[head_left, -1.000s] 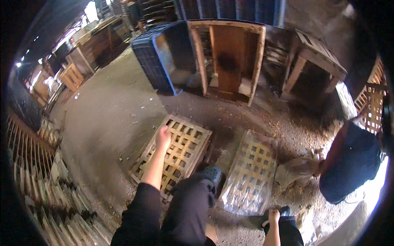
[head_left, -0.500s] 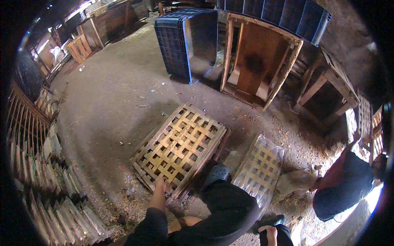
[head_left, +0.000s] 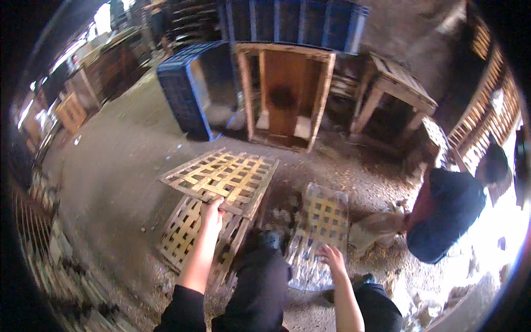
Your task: The person sits on the floor and repeatedly places clear plastic sheets over square woven trays. They smooth the plastic and stack the covered trays. Another person is visible in the background working with similar trays.
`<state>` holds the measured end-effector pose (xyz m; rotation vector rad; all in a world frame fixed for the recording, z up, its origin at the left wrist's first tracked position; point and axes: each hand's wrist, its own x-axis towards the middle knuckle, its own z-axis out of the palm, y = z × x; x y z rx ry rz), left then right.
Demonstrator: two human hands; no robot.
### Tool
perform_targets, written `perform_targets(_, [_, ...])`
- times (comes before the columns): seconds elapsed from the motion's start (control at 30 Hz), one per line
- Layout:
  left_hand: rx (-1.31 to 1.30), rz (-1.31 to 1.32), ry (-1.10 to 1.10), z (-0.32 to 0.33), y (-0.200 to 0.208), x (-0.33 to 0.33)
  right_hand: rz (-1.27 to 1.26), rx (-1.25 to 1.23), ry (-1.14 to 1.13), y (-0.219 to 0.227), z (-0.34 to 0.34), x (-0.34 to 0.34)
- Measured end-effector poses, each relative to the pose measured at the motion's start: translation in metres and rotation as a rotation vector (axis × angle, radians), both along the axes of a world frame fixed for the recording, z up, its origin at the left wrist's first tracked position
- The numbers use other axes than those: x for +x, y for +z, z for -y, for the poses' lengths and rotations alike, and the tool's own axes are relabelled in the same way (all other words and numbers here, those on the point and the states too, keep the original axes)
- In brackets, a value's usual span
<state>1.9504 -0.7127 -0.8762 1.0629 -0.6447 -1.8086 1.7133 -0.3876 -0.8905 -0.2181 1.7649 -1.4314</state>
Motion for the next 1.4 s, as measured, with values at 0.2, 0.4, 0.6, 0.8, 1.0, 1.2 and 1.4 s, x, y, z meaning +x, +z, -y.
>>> perform_targets(0.2, [-0.464, 0.056, -0.155, -0.120, 0.093, -0.109, 0.487, -0.478, -0.017, 0.079, 0.080, -0.013])
perform_targets(0.4, [-0.490, -0.066, -0.582, -0.219, 0.088, -0.130, 0.498, -0.221, -0.483, 0.039, 0.028, -0.044])
perform_targets(0.6, [0.156, 0.287, -1.559, -0.272, 0.030, -0.102, -0.128, 0.186, -0.790, -0.051, -0.070, -0.068])
perform_targets(0.8, [-0.747, 0.221, -1.930, -0.279, 0.030, -0.100, -0.448, 0.391, -0.675, -0.130, -0.148, -0.101])
perform_targets(1.0, [-1.043, 0.121, -1.818, -0.285, 0.001, -0.099, -0.510, 0.307, -0.570, -0.217, -0.176, -0.138])
perform_targets(1.2, [-1.045, 0.234, -1.725, -0.279, 0.028, -0.097, -0.439, 0.439, -0.425, -0.220, -0.139, -0.147])
perform_targets(1.4, [-1.032, 0.276, -1.688, -0.270, 0.032, -0.115, -0.485, 0.566, -0.367, -0.251, -0.148, -0.146])
